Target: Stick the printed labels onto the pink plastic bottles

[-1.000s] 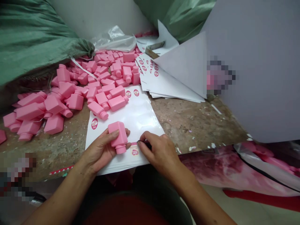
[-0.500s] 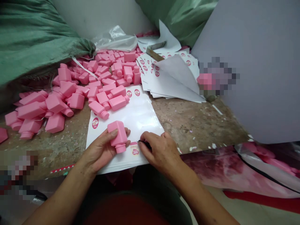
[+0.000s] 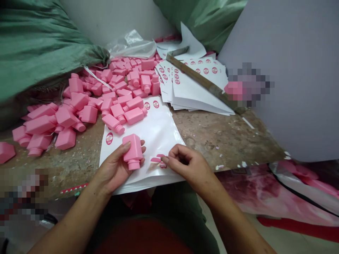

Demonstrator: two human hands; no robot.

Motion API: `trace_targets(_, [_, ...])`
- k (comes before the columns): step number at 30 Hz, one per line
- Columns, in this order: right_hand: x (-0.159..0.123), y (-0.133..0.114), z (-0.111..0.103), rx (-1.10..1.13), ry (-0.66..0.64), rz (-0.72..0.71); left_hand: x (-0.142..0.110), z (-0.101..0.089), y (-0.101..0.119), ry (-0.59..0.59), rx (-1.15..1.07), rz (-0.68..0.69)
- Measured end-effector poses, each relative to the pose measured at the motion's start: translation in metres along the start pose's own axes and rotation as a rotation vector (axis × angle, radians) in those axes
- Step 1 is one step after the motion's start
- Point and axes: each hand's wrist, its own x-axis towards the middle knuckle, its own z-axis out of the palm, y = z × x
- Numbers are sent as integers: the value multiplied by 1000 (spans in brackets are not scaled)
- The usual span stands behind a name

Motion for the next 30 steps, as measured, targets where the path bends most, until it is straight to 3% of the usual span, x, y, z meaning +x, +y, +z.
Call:
trace_targets(6, [-9,-18,-9,53,140,-41,-10,4,-2,-47,123,61])
trace_targets(12, [-11,-36,-1,105,36,-88,-28,17,-5,-110,113,59])
trace_targets(30, [-4,-22,15,109,27,-98,-38,16,-13,-181,92,49])
